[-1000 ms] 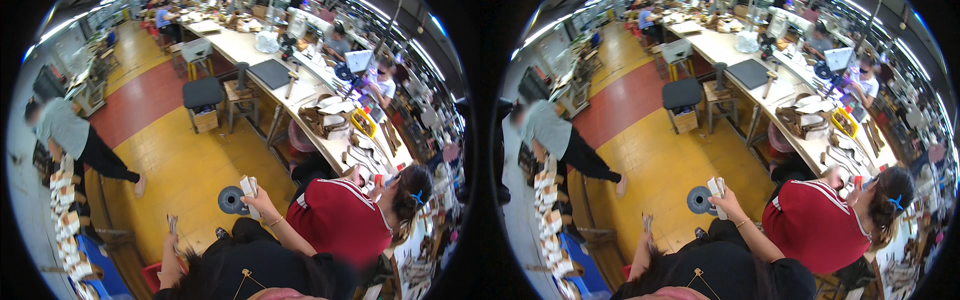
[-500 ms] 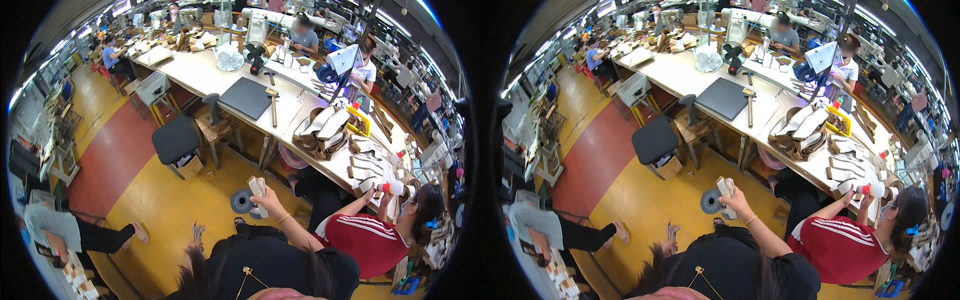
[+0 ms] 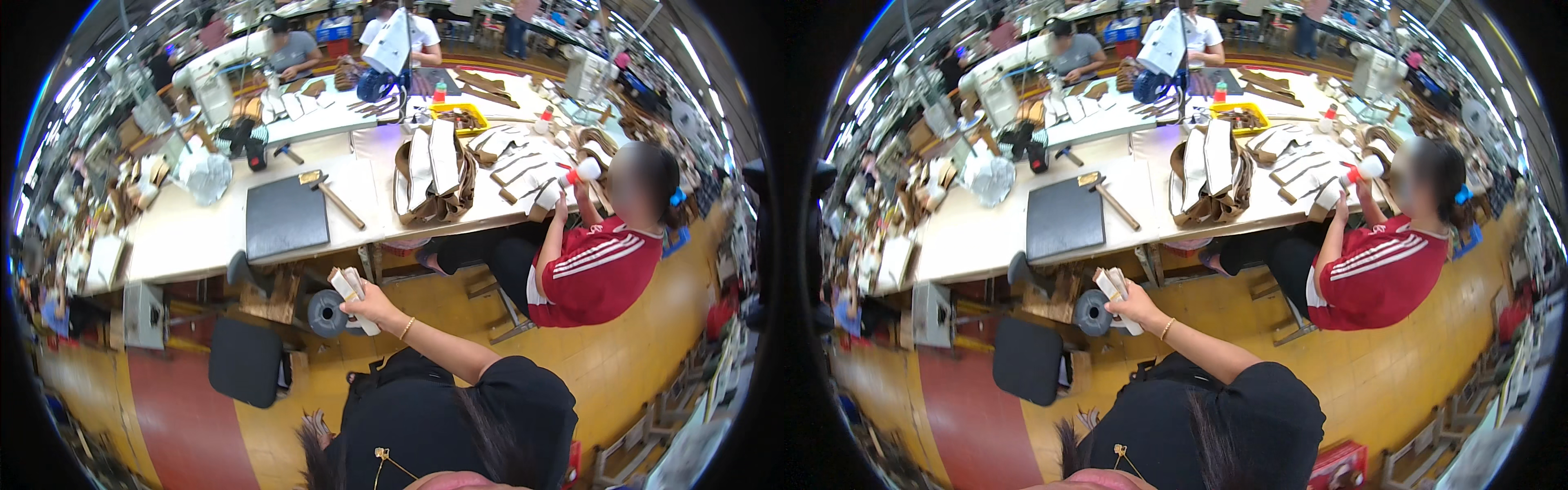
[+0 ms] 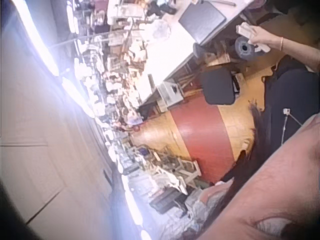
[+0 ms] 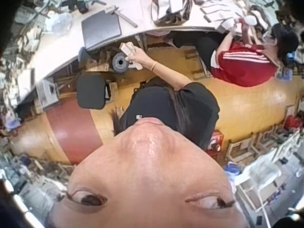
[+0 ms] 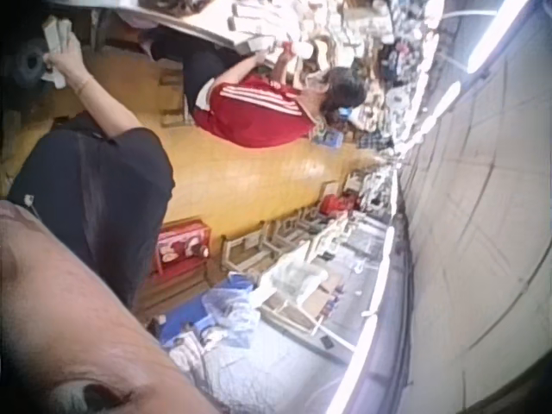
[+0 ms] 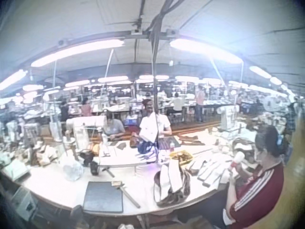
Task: The person aligns and folds curved fabric pieces on a worktable, then uses scissors to trim edges. She bundles trimmed pieces with a rubber band and places them into a plastic bag. She walks to a collection area and deposits the bag, then returns to the workstation.
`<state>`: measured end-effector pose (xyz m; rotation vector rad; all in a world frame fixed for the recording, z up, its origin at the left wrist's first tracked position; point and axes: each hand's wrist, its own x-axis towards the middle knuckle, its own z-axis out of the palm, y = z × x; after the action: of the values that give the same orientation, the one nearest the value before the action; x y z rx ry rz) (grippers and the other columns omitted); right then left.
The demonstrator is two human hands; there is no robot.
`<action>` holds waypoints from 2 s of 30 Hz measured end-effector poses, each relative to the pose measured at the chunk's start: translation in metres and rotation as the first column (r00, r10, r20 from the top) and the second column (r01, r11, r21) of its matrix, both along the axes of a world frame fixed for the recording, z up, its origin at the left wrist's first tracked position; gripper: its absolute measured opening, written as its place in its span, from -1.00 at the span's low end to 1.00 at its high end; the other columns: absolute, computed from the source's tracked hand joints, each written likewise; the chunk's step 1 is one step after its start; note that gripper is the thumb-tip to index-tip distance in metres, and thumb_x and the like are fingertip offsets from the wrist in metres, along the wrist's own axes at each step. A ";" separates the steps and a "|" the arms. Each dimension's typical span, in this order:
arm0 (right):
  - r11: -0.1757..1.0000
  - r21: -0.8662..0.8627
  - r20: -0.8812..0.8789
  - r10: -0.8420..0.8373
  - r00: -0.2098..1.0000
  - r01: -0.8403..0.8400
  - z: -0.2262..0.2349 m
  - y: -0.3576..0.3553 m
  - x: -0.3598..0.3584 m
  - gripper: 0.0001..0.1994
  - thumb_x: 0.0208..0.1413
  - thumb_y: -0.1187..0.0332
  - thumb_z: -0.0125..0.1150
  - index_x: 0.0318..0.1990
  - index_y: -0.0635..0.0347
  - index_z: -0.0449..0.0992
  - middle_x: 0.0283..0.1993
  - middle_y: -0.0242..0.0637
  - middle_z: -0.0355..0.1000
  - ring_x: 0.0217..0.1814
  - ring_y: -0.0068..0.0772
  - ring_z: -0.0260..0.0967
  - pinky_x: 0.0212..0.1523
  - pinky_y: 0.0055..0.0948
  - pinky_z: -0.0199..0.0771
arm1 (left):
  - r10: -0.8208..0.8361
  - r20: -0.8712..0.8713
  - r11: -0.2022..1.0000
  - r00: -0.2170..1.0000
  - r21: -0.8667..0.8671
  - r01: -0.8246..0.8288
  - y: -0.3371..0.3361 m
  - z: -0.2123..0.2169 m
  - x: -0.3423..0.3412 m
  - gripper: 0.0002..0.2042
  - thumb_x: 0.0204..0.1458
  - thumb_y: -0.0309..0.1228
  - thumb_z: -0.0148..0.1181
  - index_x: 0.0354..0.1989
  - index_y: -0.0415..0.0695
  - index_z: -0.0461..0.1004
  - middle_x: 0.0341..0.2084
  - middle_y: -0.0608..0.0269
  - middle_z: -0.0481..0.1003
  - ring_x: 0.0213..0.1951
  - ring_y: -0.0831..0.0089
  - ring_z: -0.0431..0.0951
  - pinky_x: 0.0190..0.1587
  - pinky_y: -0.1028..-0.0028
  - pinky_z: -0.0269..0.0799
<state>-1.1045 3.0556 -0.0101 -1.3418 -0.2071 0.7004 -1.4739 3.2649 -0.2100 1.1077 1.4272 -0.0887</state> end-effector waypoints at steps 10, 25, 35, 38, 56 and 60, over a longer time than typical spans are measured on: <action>0.961 -0.046 0.072 -0.270 0.960 0.273 -0.006 0.076 0.053 -0.40 -0.14 0.51 0.38 0.12 0.29 0.30 -0.10 -0.29 0.41 -0.15 -0.51 0.40 -0.17 -0.43 0.51 | -0.285 0.271 0.958 0.919 0.119 0.262 0.229 -0.021 0.080 -0.88 -0.13 -0.48 0.12 -0.45 -0.28 0.37 -0.64 -0.04 0.47 -0.61 0.12 0.53 -0.59 0.18 0.45; 0.859 0.022 -0.073 -0.509 0.858 0.511 -0.079 0.217 0.260 -0.45 -0.09 0.47 0.35 0.09 0.27 0.25 -0.16 -0.19 0.40 -0.26 -0.39 0.45 -0.44 -0.37 0.56 | -0.603 -0.059 0.797 0.795 -0.021 0.603 0.185 -0.012 0.295 -0.83 -0.09 -0.48 0.12 -0.34 -0.29 0.38 -0.61 0.01 0.48 -0.57 0.20 0.54 -0.53 0.24 0.45; 0.903 -0.076 0.095 -0.415 0.905 0.422 -0.064 0.244 0.286 -0.40 -0.09 0.39 0.39 0.11 0.32 0.24 -0.23 -0.16 0.43 -0.36 -0.42 0.45 -0.45 -0.44 0.49 | -0.664 -0.105 0.746 0.740 -0.028 0.666 0.196 -0.017 0.359 -0.80 -0.07 -0.48 0.12 -0.26 -0.30 0.39 -0.58 0.04 0.49 -0.55 0.25 0.54 -0.49 0.28 0.46; 0.946 -0.082 0.019 -0.312 0.950 0.312 -0.067 0.243 0.297 -0.36 -0.06 0.38 0.39 0.16 0.28 0.19 -0.20 -0.18 0.40 -0.28 -0.45 0.43 -0.44 -0.44 0.50 | -0.689 -0.114 0.723 0.716 -0.029 0.690 0.194 -0.014 0.370 -0.78 -0.06 -0.48 0.12 -0.24 -0.31 0.39 -0.58 0.05 0.49 -0.54 0.27 0.54 -0.48 0.29 0.46; 0.932 -0.103 -0.434 -0.357 0.828 0.348 -0.152 0.162 0.268 -0.66 0.10 0.42 0.28 0.01 0.22 0.36 -0.22 -0.33 0.42 -0.24 -0.44 0.42 -0.29 -0.33 0.47 | -0.567 -0.133 0.822 0.813 -0.039 0.568 0.157 -0.016 0.241 -0.72 -0.02 -0.50 0.12 -0.11 -0.33 0.40 -0.54 0.11 0.51 -0.50 0.37 0.55 -0.42 0.36 0.46; 0.873 -0.179 -0.360 -0.487 0.795 0.454 -0.116 0.195 0.290 -0.14 0.18 0.06 0.21 0.41 0.34 -0.16 0.42 0.04 -0.02 0.43 -0.18 0.01 0.35 -0.27 0.04 | -0.408 -0.075 0.912 0.910 -0.079 0.402 0.134 -0.001 0.238 -0.73 -0.04 -0.56 0.09 -0.12 -0.34 0.39 -0.54 0.11 0.50 -0.54 0.39 0.52 -0.46 0.40 0.45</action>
<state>-0.8142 3.2503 -0.1262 -1.2313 0.4817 0.5384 -1.2355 3.3989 -0.2111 1.3495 1.2431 -0.4820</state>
